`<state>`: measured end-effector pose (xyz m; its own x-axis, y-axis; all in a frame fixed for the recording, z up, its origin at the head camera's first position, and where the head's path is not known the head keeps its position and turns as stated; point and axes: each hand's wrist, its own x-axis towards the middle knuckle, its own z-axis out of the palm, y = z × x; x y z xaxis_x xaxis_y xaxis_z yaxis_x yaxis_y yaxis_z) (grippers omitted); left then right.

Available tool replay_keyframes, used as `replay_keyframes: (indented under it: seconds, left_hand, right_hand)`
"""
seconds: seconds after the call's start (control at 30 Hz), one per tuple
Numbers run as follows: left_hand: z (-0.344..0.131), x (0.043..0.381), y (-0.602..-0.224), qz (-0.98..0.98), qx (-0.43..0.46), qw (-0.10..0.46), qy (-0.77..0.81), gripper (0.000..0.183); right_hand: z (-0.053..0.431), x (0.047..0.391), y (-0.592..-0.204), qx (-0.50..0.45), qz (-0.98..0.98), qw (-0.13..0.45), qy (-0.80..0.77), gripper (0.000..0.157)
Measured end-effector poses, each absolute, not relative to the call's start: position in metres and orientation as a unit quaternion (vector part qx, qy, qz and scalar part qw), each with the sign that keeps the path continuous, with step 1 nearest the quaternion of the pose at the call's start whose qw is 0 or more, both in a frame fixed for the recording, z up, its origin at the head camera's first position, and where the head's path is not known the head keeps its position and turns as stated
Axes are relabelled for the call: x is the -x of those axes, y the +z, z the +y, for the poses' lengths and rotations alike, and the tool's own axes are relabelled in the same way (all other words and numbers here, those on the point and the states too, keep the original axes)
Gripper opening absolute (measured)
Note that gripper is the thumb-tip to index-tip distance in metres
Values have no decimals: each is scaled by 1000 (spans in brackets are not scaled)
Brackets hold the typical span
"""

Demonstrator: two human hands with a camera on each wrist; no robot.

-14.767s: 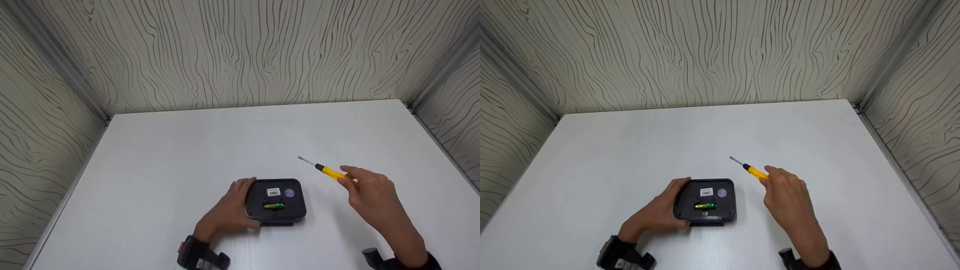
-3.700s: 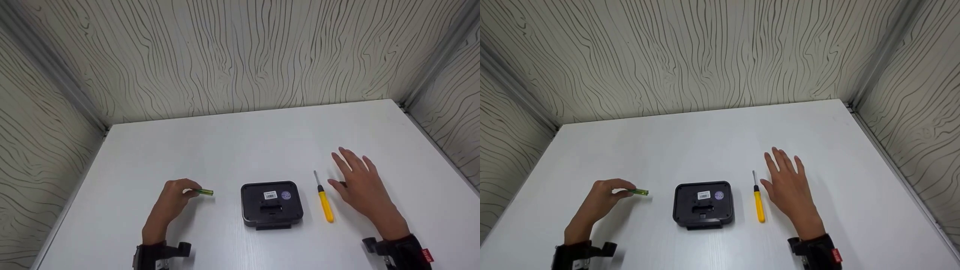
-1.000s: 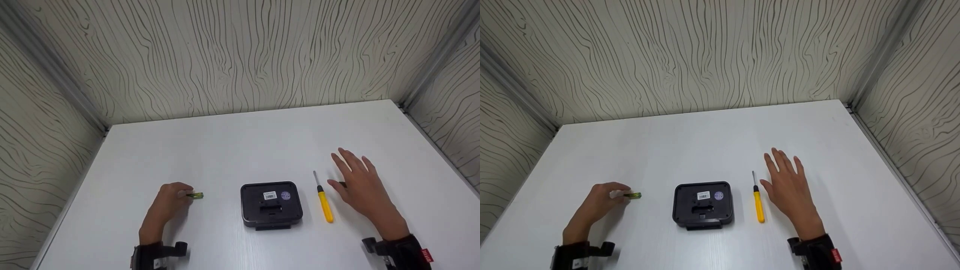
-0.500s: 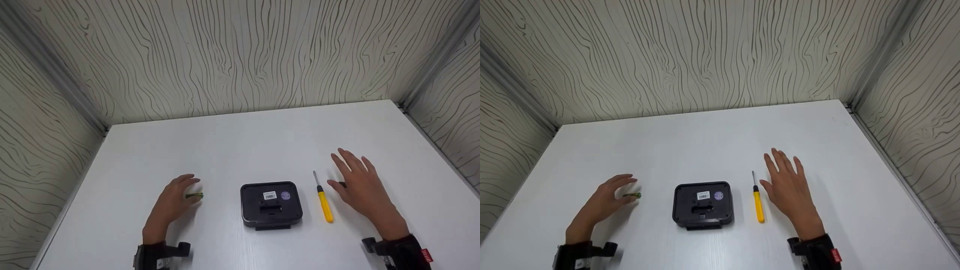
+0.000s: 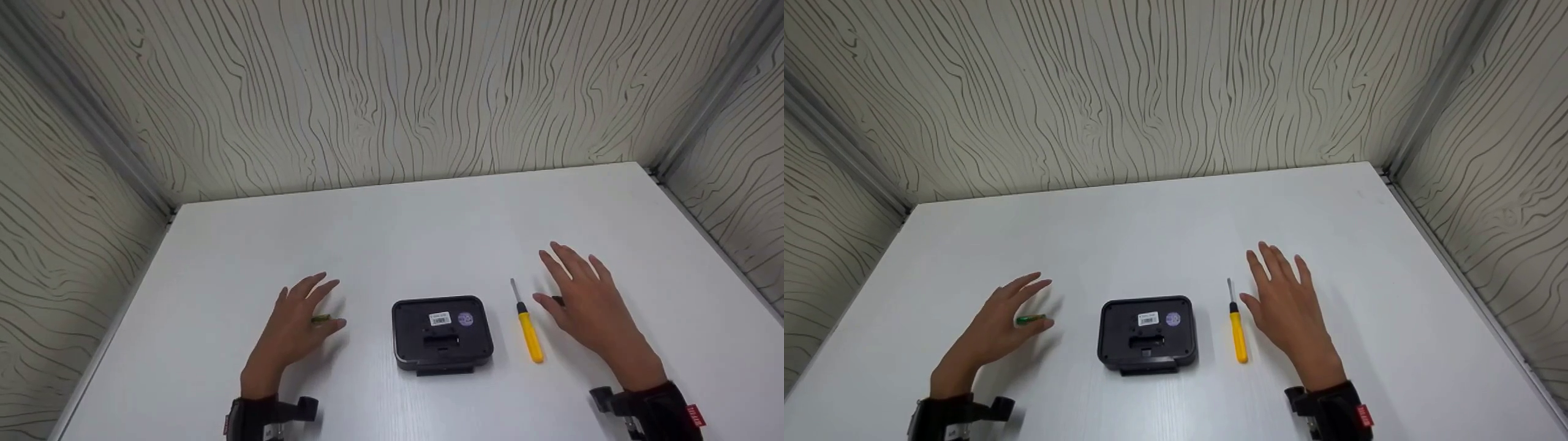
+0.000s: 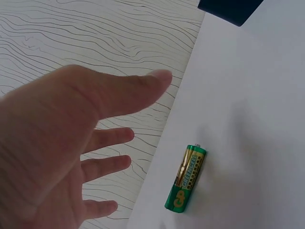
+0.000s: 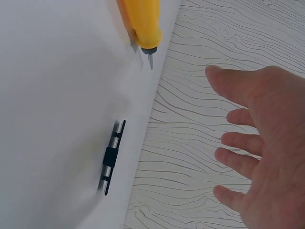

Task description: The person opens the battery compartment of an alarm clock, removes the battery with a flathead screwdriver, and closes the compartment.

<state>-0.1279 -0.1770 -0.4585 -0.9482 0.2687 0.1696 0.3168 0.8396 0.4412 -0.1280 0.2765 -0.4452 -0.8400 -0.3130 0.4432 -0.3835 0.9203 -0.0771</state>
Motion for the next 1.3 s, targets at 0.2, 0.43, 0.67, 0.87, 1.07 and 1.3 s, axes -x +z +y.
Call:
replay_keyframes:
  seconds: [0.2,0.43,0.67,0.87,1.07,1.3]
  left_hand:
    - [-167,126,-457,-962,147,47,-224,80]
    - [-156,124,-454,-960,165,63,-217,86]
    - [-142,122,-449,-963,172,65,-199,92]
    - [-131,119,-447,-963,185,57,-189,94]
    - [-116,116,-448,-962,202,42,-179,95]
    - [-101,113,-450,-958,230,21,-172,97]
  right_hand:
    - [276,129,-446,-183,-956,214,80,69]
    - [278,128,-447,-190,-954,220,79,68]
    - [278,128,-447,-188,-954,218,78,68]
    - [279,129,-447,-188,-955,216,82,69]
    - [283,130,-449,-186,-955,211,92,68]
    - [287,131,-450,-178,-957,204,102,67]
